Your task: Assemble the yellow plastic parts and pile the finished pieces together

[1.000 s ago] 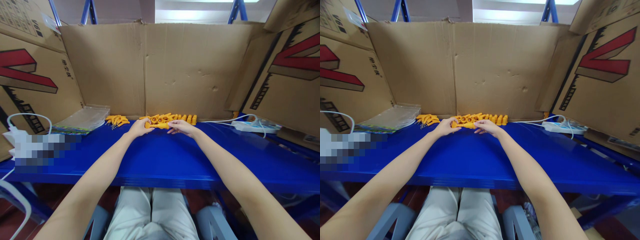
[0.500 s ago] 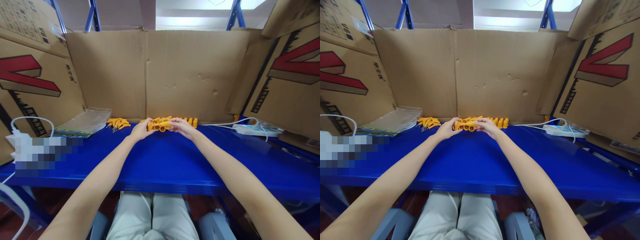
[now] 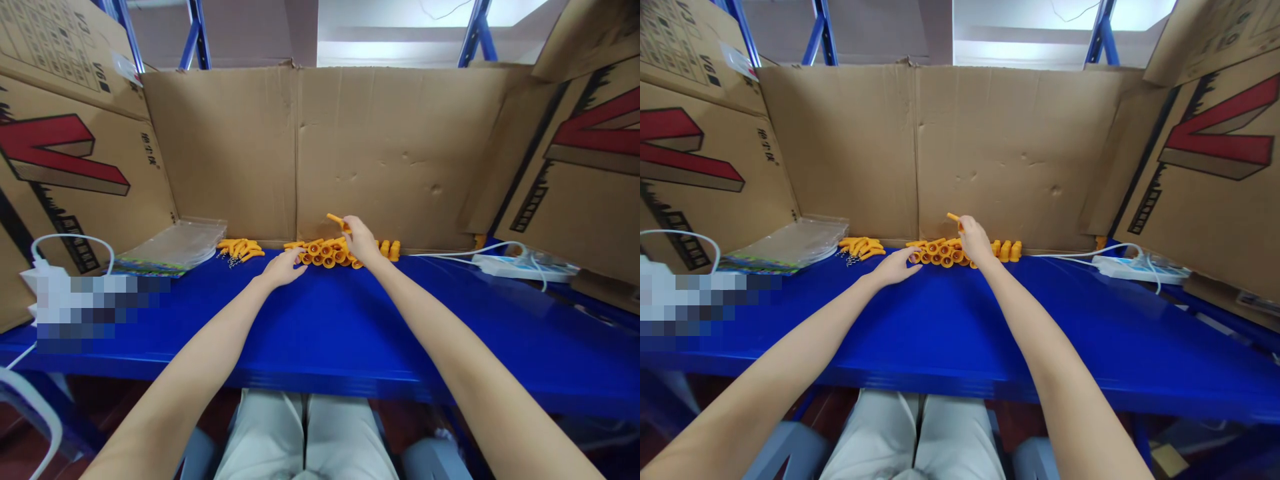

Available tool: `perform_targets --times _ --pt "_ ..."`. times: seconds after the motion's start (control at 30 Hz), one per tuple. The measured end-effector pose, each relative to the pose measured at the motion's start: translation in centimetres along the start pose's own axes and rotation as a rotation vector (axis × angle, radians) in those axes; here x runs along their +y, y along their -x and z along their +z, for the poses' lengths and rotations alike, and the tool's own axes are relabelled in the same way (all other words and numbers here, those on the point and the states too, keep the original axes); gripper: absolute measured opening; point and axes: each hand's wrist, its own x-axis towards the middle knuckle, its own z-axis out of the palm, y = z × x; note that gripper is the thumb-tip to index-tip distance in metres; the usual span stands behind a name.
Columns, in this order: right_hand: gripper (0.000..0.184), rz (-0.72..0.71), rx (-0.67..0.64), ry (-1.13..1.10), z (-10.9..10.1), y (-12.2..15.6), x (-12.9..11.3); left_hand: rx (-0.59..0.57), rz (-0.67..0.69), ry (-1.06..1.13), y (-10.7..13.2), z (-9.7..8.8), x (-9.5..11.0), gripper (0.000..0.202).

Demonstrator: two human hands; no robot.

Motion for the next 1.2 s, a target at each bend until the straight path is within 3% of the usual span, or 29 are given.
perform_targets --times 0.1,0.17,0.33,0.4,0.47,0.57,0.67,0.87,1.1,1.2 --pt "0.041 -0.06 -0.252 0.161 1.1 1.6 -0.4 -0.001 0.003 0.012 0.0 0.0 0.0 0.043" --pt "0.039 0.003 -0.367 0.159 1.4 1.9 -0.2 -0.009 0.01 0.022 0.0 0.0 0.0 0.041" --pt "0.035 0.326 -0.478 -0.254 0.0 -1.2 2.6 -0.038 0.03 0.034 0.0 0.1 0.1 0.038" --pt "0.031 0.403 -0.447 -0.37 -1.0 -2.9 3.9 -0.05 0.031 0.041 0.0 0.1 0.1 0.038" --pt "0.021 0.476 -0.322 -0.358 -1.9 -3.8 4.9 -0.065 0.026 0.048 0.0 0.0 0.2 0.038" --pt "0.021 0.586 -0.099 -0.127 -2.6 -3.0 5.7 -0.089 0.014 0.048 0.0 0.0 0.3 0.037" --pt "0.032 0.684 -0.034 0.088 -2.0 -0.4 6.2 -0.097 0.006 0.039 -0.1 0.0 0.3 0.035" --pt "0.038 0.563 -0.312 0.323 -0.6 3.4 7.6 -0.111 0.009 0.039 -0.1 0.1 0.2 0.031" --pt "0.019 0.389 -0.238 0.463 -1.1 4.2 7.8 -0.115 0.018 0.042 -0.2 0.1 0.1 0.025" --pt "0.019 0.381 -0.2 0.439 -1.3 4.8 7.8 -0.107 0.018 0.064 -0.2 0.1 0.1 0.024"
